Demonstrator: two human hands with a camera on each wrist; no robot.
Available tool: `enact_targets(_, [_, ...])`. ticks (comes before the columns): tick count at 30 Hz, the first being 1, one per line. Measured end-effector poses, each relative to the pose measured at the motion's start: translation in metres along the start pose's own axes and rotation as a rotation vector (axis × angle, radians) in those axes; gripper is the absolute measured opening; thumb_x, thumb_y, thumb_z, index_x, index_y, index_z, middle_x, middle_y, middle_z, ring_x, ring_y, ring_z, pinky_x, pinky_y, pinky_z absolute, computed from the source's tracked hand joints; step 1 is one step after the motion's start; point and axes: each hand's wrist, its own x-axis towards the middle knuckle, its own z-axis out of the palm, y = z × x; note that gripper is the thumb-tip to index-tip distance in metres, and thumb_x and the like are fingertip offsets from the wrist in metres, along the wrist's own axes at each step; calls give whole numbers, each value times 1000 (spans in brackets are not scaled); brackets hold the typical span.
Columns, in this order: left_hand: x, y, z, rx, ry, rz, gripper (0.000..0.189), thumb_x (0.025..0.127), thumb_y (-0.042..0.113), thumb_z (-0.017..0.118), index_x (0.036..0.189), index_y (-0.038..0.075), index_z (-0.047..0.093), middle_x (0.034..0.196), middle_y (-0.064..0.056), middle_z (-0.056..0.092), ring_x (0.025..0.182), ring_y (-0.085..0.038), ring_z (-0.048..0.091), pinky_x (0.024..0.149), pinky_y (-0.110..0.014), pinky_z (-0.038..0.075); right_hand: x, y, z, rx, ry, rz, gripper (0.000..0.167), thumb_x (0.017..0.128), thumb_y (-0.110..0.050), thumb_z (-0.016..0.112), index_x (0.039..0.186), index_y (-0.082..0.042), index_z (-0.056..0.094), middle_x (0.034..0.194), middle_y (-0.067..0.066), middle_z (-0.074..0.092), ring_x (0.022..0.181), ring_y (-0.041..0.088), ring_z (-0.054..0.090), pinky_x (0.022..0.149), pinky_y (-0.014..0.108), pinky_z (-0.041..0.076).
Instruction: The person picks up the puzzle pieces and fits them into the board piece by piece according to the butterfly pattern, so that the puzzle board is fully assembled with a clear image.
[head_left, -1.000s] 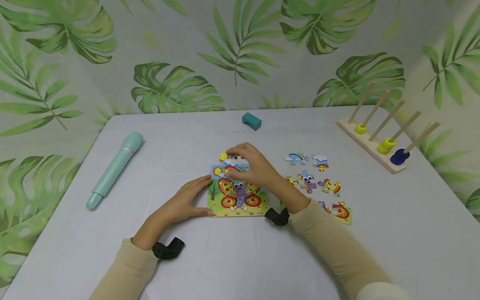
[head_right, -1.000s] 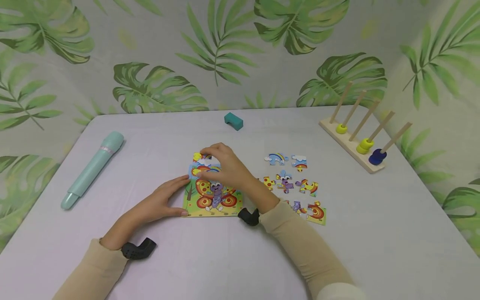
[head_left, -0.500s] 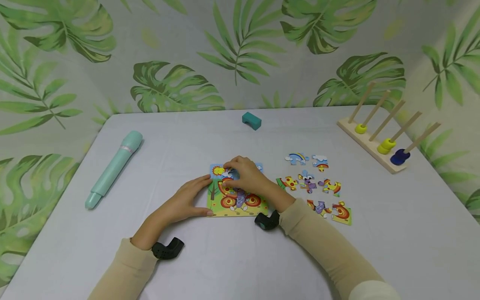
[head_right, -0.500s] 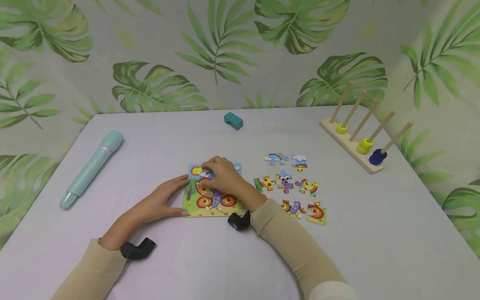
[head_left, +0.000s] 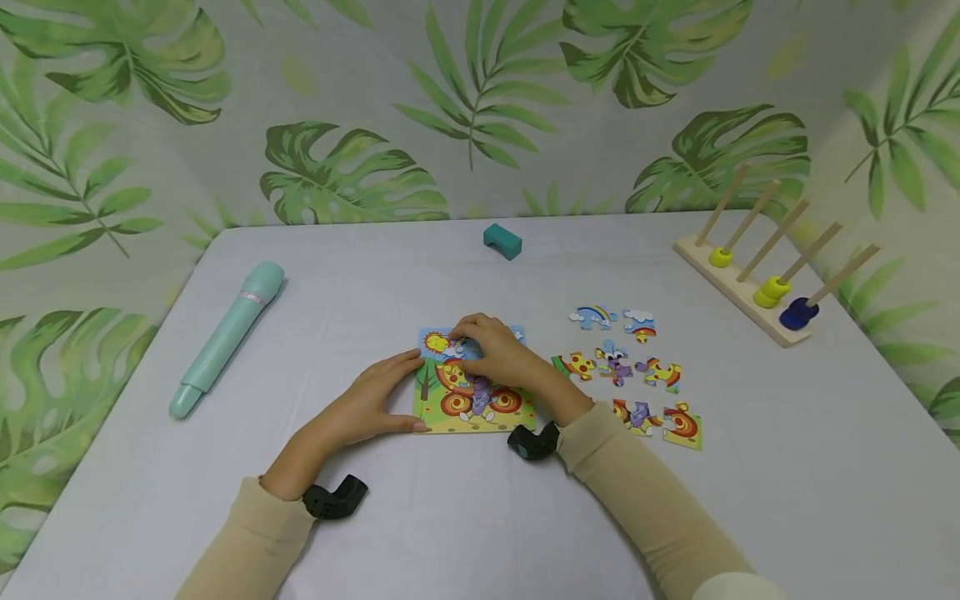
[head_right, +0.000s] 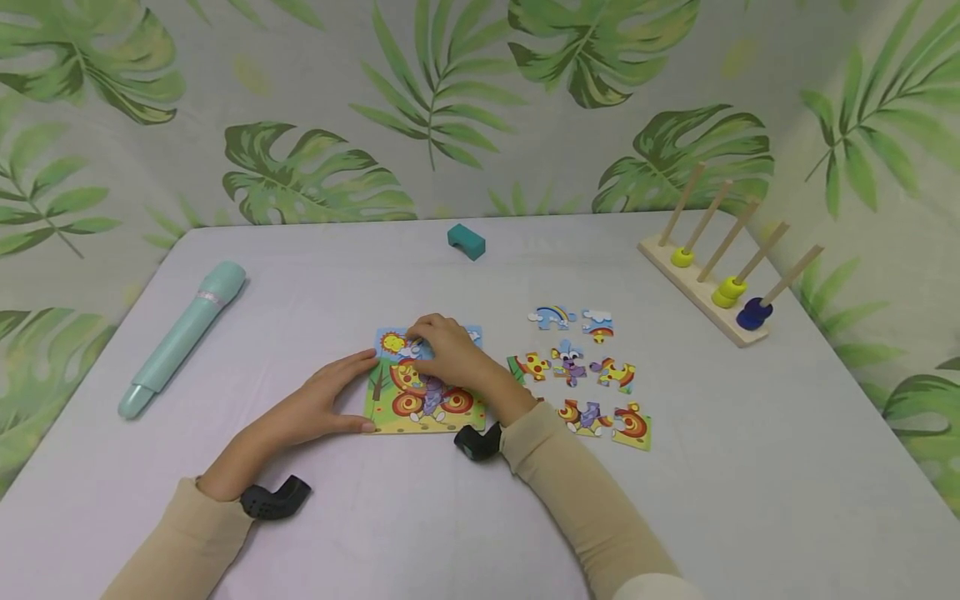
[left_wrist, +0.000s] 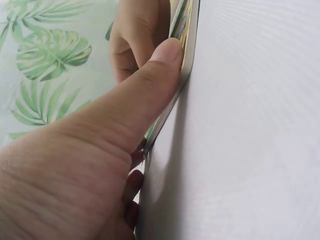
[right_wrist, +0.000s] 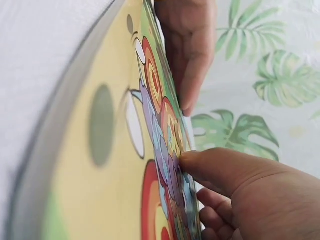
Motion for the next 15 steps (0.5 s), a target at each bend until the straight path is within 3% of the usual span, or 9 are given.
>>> enact_targets(7, [0, 1, 1, -3, 12, 18, 89, 70, 48, 72, 137, 4, 35, 144, -10, 25, 130, -31, 22, 102, -49, 19, 4, -1, 6, -83, 44, -42, 37, 86, -26, 62, 121, -17, 57, 124, 8, 44, 112, 25, 39, 94, 41, 31])
enact_targets(15, [3, 1, -2, 39, -1, 7, 91, 68, 52, 71, 137, 6, 35, 143, -9, 27, 129, -30, 24, 102, -48, 21, 6, -5, 6, -131, 68, -26, 35, 85, -27, 63, 118, -17, 58, 122, 7, 47, 108, 24, 42, 93, 39, 32])
